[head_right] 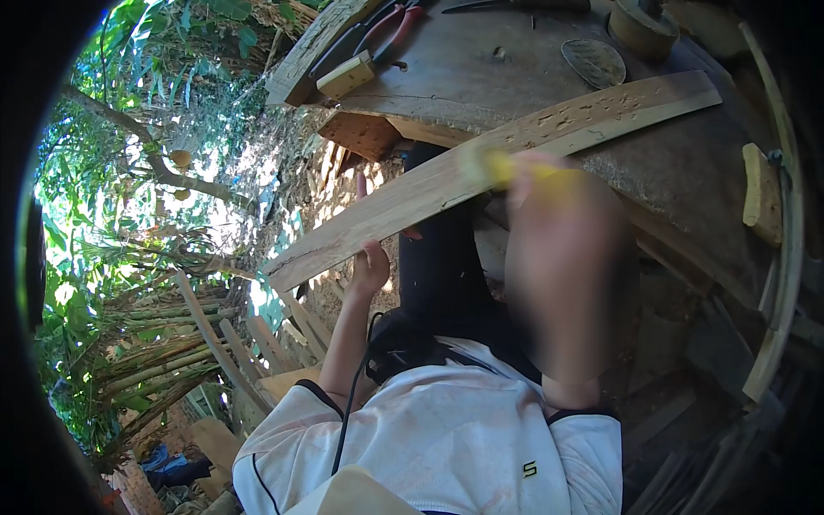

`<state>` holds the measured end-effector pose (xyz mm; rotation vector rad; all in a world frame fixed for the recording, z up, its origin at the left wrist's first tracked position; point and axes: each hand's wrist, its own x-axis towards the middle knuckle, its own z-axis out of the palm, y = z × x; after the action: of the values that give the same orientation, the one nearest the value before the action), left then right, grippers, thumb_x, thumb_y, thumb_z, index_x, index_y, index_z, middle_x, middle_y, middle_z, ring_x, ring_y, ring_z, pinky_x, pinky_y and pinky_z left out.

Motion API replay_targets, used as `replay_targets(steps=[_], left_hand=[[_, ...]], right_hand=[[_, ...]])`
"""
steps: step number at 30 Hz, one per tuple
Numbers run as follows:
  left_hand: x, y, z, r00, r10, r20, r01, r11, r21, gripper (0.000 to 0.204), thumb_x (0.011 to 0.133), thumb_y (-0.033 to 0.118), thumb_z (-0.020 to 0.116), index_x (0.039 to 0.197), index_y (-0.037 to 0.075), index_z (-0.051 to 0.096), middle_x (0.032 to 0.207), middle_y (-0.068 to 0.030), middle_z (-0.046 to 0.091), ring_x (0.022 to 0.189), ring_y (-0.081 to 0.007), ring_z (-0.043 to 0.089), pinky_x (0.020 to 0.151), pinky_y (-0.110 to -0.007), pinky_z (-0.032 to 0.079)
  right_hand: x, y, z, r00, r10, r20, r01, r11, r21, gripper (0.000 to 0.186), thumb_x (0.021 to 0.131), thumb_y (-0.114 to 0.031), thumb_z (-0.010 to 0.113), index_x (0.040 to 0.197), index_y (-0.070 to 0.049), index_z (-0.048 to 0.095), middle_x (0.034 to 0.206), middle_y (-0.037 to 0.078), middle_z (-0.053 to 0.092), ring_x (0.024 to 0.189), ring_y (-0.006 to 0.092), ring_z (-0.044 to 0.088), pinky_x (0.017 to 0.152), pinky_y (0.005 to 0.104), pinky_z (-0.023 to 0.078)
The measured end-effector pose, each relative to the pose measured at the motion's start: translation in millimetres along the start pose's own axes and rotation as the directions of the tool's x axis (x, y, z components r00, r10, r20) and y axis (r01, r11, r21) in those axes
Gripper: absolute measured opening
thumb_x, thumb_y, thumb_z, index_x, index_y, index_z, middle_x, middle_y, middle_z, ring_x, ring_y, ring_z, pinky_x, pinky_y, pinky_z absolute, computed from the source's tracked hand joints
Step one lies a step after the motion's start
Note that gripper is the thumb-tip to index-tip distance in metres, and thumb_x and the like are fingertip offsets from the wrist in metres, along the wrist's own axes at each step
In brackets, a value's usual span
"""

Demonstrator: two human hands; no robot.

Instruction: The person uses a hammer and chisel to shape a wooden plank, then smooths the surface with sandpaper and brushes it with a paintbrush. The person also taps the wood with the hammer near the end.

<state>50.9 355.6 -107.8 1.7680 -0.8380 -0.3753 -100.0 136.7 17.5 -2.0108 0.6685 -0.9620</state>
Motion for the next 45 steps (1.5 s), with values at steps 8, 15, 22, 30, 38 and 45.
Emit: replay_targets(steps=[8,15,22,30,38,45], left_hand=[[-19.7,-51.8,-10.4,0.995,-0.093,-0.038,0.098,0.982,0.161,0.101,0.096,0.08,0.015,0.156,-0.001,0.022,0.106,-0.017,0.069,0.096,-0.0266,0.065,0.099,-0.04,0.045],[-12.3,-24.4,-6.7,0.982,-0.17,-0.078,0.157,0.976,-0.15,0.119,0.083,0.093,0.016,0.165,0.011,-0.009,0.124,-0.017,0.062,0.09,-0.0274,0.066,0.107,-0.047,0.041],[-6.9,3.4,-4.2,0.99,-0.122,-0.065,0.097,0.946,-0.308,0.106,0.095,0.084,0.025,0.166,0.009,0.007,0.152,-0.0152,0.047,0.128,-0.0289,0.055,0.119,-0.048,0.028],[-18.9,-1.1,-18.0,0.973,-0.159,-0.167,0.09,0.929,-0.359,0.093,0.102,0.07,0.028,0.165,0.004,0.012,0.166,-0.0128,0.029,0.146,-0.0261,0.035,0.122,-0.046,0.02],[-27.6,-2.3,-22.7,0.978,-0.143,-0.153,0.082,0.934,-0.347,0.087,0.102,0.058,0.032,0.165,0.003,0.01,0.159,-0.0157,0.037,0.128,-0.0264,0.049,0.113,-0.045,0.033],[-29.5,1.6,-33.3,0.987,-0.121,-0.109,0.082,0.946,-0.313,0.083,0.101,0.048,0.036,0.165,0.002,0.009,0.153,-0.0182,0.043,0.112,-0.0266,0.062,0.104,-0.045,0.044]], right_hand=[[-23.4,-14.0,28.6,0.961,-0.117,0.252,0.023,0.938,0.346,0.014,0.095,-0.01,0.071,0.108,-0.003,0.072,0.101,0.015,0.075,0.076,0.0269,0.073,0.068,0.0378,0.058],[22.7,59.8,-57.3,0.947,0.24,-0.213,-0.228,0.97,0.082,0.032,0.108,-0.029,0.055,0.118,-0.003,0.071,0.092,0.01,0.075,0.072,0.0109,0.07,0.064,0.0246,0.054],[3.8,32.1,-21.0,0.991,-0.072,0.111,0.057,0.99,0.129,0.026,0.105,-0.025,0.061,0.114,-0.003,0.072,0.096,0.006,0.075,0.071,0.0113,0.07,0.063,0.0259,0.054],[37.1,71.3,-71.4,0.948,0.081,-0.308,-0.108,0.992,-0.072,0.025,0.106,-0.022,0.059,0.114,-0.002,0.071,0.091,0.007,0.074,0.072,0.0122,0.07,0.062,0.027,0.053],[-9.6,1.0,-15.5,0.818,-0.333,0.469,0.299,0.943,0.148,0.029,0.087,-0.014,0.078,0.114,-0.008,0.069,0.099,0.009,0.067,0.079,0.0268,0.07,0.067,0.036,0.056],[35.3,72.5,-72.0,0.991,0.084,-0.105,-0.079,0.996,0.043,0.025,0.11,-0.021,0.051,0.115,-0.003,0.068,0.092,0.004,0.069,0.074,0.0073,0.065,0.066,0.0227,0.05]])
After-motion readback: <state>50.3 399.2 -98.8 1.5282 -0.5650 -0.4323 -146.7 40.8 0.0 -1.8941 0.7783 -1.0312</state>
